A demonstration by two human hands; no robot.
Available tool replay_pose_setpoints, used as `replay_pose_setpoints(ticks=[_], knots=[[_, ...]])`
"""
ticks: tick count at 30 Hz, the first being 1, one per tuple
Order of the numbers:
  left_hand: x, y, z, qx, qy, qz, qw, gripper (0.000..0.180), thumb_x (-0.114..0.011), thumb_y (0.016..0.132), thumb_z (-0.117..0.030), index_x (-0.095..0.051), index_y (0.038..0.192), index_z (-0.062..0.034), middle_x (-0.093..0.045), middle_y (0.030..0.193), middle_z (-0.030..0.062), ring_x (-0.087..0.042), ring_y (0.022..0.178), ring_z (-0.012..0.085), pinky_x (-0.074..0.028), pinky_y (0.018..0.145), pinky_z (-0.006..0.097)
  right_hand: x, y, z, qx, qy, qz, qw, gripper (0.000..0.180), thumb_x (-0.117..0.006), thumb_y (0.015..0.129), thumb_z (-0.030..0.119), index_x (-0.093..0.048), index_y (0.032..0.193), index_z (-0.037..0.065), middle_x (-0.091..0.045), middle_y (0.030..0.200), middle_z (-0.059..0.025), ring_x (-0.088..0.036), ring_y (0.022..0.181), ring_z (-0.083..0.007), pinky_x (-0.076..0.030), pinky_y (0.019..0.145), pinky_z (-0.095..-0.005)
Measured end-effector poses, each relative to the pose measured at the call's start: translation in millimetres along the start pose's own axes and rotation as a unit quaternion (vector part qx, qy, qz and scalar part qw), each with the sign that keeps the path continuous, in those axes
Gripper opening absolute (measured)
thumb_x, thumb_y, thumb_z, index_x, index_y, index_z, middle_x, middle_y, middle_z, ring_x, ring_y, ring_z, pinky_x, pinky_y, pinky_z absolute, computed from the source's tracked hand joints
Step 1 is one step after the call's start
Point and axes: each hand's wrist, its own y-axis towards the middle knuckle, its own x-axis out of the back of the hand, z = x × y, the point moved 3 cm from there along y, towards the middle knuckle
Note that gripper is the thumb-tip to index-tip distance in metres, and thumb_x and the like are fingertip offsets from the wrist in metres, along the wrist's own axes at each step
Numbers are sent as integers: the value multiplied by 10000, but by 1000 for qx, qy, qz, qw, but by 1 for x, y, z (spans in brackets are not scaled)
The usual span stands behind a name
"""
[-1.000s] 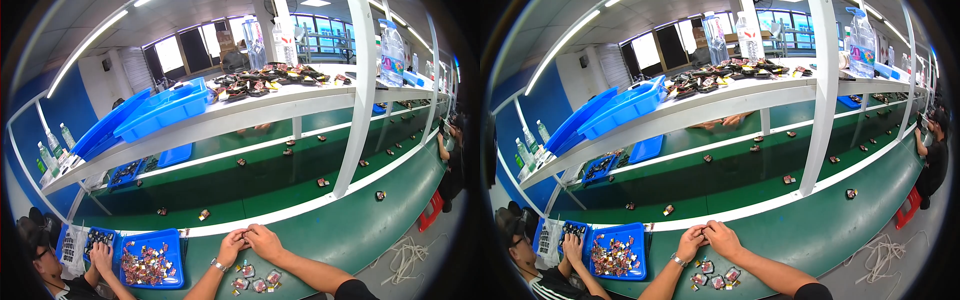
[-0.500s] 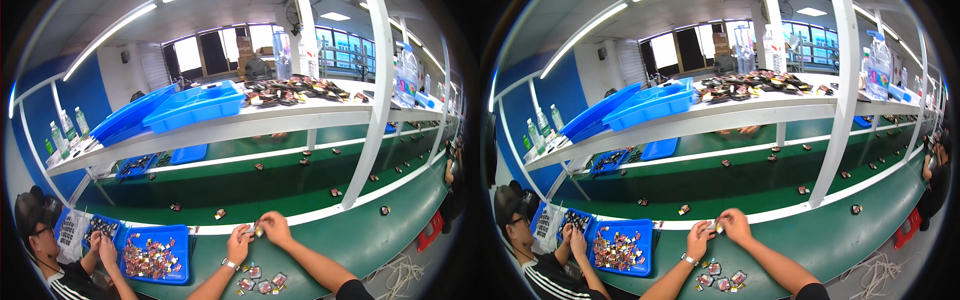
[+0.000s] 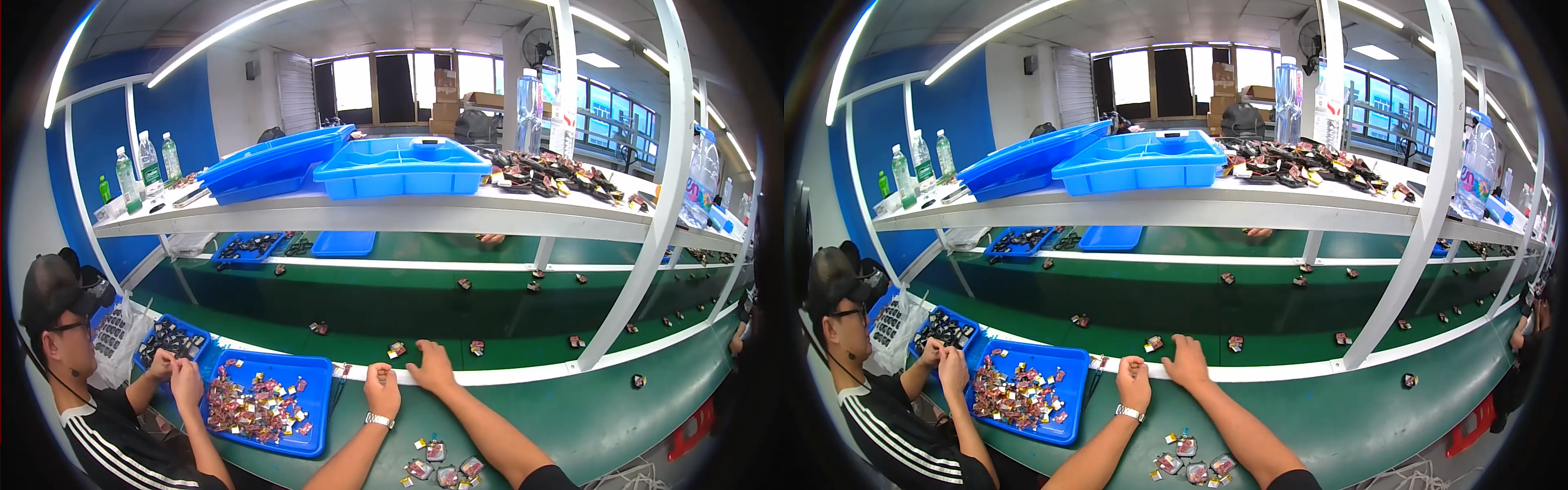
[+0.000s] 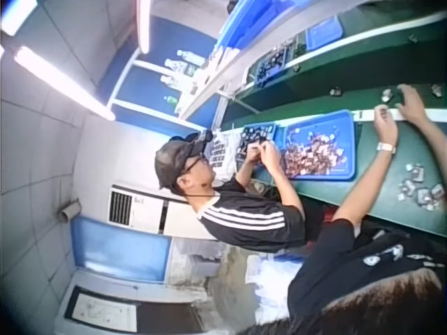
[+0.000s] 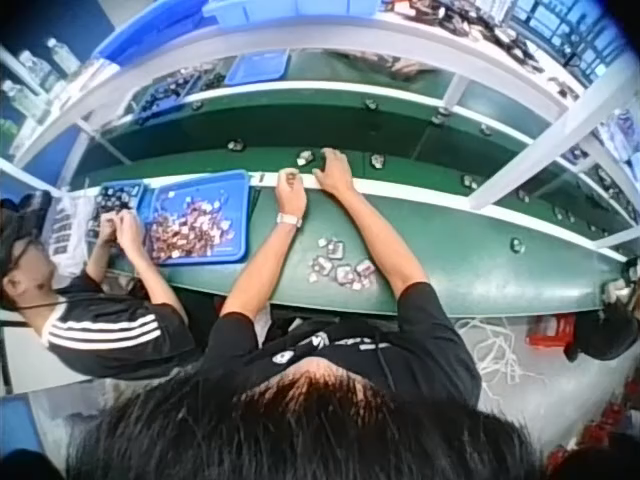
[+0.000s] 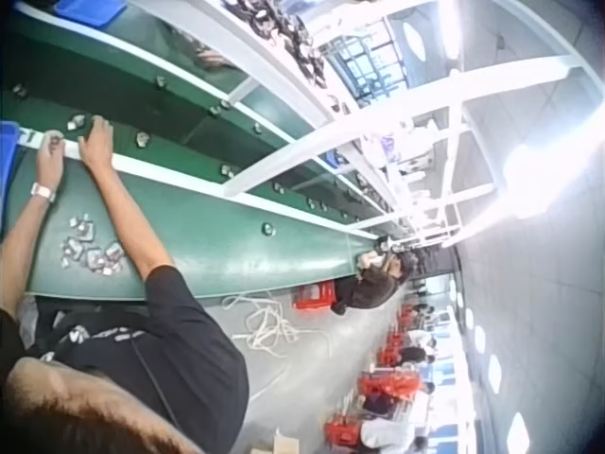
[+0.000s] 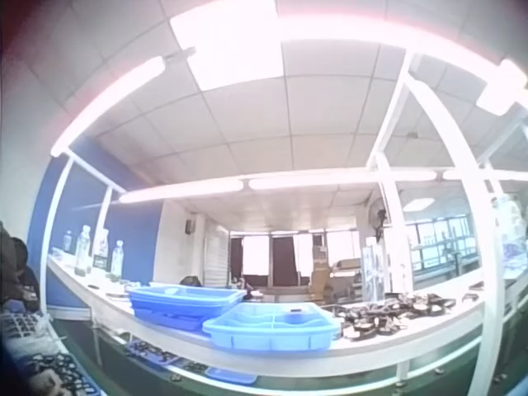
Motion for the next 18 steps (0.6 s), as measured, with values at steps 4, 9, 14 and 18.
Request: replay_pose_setpoints(ticks=[4, 9, 14, 18], knots=[[0, 3, 9, 23, -15, 4, 1000, 90, -596, 859, -46, -571, 933, -2, -634, 805, 81, -602, 700, 154, -495, 671, 295, -21, 12, 16, -36, -45, -8, 998, 548, -759, 718, 178, -513, 1174, -1, -606, 1060, -183, -545, 1026, -355, -452, 904, -425], [-3, 5, 15, 45, -39, 16, 998, 109, -606, 862, -41, -565, 957, -4, -632, 831, 70, -592, 705, 133, -490, 675, 278, -21, 16, 5, -55, -22, -15, 998, 524, -757, 722, 159, -522, 1169, 20, -652, 1029, -147, -591, 984, -321, -479, 886, -398], [-3, 3, 12, 140, -132, 101, 976, 247, -574, 940, -219, -604, 1051, 0, -636, 846, 60, -551, 646, 80, -474, 540, 236, 42, -19, -1, 45, 184, 117, 975, 568, -762, 734, 149, -501, 1229, 47, -694, 1054, -112, -657, 986, -263, -504, 890, -374], [-15, -14, -10, 184, 45, 368, 910, 273, -549, 957, -231, -660, 1091, -20, -619, 867, 28, -559, 688, 94, -473, 588, 237, 86, -54, -9, 34, 198, 227, 953, 553, -704, 772, 105, -485, 1276, 51, -687, 1096, -104, -646, 1020, -237, -512, 884, -333]])
